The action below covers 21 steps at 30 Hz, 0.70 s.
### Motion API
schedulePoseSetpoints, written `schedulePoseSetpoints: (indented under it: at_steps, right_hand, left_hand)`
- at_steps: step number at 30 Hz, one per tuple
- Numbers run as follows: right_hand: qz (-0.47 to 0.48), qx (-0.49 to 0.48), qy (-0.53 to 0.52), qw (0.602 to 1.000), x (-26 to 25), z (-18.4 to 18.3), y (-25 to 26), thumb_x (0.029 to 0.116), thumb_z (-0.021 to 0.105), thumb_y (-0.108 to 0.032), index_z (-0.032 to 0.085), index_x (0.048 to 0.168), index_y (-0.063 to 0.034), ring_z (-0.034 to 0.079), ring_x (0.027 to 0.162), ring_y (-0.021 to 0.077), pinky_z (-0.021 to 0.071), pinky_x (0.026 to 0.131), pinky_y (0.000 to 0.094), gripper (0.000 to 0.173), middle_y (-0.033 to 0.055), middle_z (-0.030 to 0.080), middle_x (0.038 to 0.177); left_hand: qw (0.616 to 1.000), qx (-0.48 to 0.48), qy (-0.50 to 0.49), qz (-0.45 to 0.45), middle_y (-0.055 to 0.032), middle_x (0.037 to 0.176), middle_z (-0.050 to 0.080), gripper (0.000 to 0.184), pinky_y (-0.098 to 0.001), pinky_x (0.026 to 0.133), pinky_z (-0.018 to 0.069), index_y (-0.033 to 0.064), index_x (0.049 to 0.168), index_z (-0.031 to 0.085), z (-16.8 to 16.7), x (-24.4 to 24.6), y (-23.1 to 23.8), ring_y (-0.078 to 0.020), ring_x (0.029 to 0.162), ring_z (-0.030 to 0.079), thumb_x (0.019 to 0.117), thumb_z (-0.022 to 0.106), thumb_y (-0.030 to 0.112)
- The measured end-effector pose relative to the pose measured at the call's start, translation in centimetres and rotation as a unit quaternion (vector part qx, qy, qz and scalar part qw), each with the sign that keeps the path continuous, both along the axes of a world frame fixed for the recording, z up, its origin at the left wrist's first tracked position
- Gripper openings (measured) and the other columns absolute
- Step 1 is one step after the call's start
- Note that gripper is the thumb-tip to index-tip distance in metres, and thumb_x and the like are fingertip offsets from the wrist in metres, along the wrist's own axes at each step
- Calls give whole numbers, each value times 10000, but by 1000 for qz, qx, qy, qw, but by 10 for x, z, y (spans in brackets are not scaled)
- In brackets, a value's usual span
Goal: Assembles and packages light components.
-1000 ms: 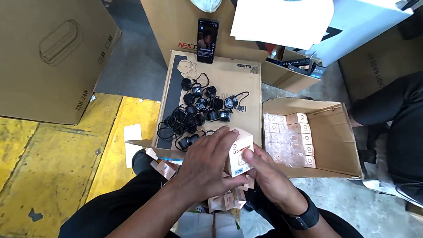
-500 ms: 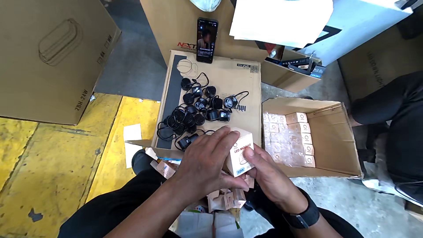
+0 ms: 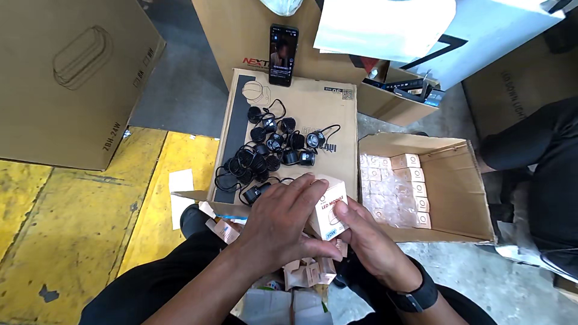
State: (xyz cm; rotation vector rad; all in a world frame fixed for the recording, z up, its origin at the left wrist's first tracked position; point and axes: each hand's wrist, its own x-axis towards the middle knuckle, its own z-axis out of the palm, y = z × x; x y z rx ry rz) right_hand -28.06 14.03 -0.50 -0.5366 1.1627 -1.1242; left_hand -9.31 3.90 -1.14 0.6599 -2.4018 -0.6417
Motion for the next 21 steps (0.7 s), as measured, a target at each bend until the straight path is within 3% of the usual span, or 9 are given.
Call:
schedulePoseSetpoints:
  at_steps: [10, 21]
  right_hand:
    - [-3, -7, 0, 1000, 0, 0, 0, 953, 658, -552, 530, 1277, -32, 690, 774, 149, 591, 689, 276, 625, 122, 706, 1001]
    - [-3, -5, -6, 1000, 1, 0, 0, 957, 648, -559, 529, 1274, -29, 707, 788, 160, 611, 718, 296, 629, 124, 712, 1003]
  left_hand:
    - [1000, 13, 6, 6, -117, 1402, 631, 1004, -424, 948, 571, 99, 1460, 533, 2, -1, 1, -207, 1151, 683, 779, 643, 828]
    - [1000, 13, -4, 11, -135, 1426, 602, 1024, -433, 953, 567, 99, 1484, 501, 1, -2, 2, -228, 1154, 677, 746, 735, 770]
